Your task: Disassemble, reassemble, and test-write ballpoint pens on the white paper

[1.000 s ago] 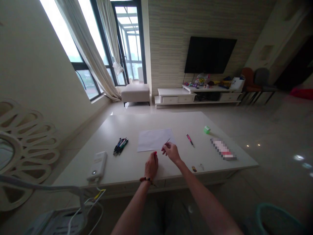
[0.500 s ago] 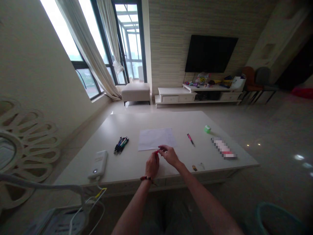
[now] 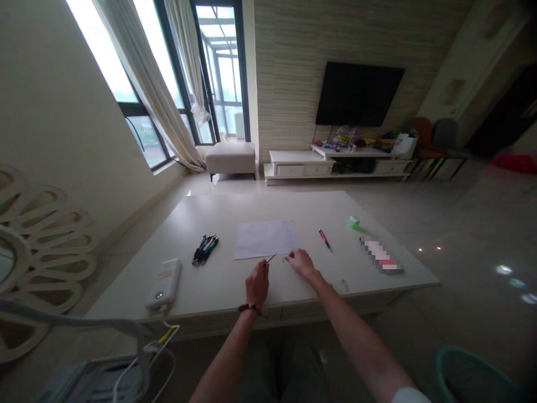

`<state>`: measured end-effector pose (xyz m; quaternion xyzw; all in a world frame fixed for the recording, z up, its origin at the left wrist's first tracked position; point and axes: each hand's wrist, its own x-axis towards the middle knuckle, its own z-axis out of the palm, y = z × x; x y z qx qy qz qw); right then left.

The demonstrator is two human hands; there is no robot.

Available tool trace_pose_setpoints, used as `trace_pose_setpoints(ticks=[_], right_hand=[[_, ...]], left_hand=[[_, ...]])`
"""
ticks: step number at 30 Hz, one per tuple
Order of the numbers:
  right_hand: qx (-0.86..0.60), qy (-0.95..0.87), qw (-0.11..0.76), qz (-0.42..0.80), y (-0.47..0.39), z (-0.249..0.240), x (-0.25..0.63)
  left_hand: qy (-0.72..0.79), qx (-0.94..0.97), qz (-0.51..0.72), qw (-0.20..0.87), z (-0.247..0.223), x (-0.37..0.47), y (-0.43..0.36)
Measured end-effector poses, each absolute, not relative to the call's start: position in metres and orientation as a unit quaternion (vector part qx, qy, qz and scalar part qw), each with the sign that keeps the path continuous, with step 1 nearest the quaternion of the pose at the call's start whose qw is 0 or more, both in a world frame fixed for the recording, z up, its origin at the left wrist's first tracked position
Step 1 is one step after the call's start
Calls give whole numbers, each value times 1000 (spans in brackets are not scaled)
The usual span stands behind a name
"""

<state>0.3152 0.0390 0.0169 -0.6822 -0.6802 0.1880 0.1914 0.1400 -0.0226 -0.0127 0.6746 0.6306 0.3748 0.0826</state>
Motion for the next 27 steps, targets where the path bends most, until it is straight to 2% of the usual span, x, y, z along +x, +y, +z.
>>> trace_pose_setpoints(ticks=[7, 15, 23, 27], right_hand=[[-699, -693, 95, 149, 50, 3, 284], [-672, -724, 103, 118, 43, -7, 283], [-672, -713, 149, 134, 47, -6, 292], [-670, -720, 134, 122, 49, -6, 299]], left_hand=[[622, 696, 354, 52, -13, 139, -23], [636, 701, 320, 51, -11, 141, -23], [633, 704, 318, 43, -8, 141, -23], [634, 703, 319, 47, -9, 140, -23]])
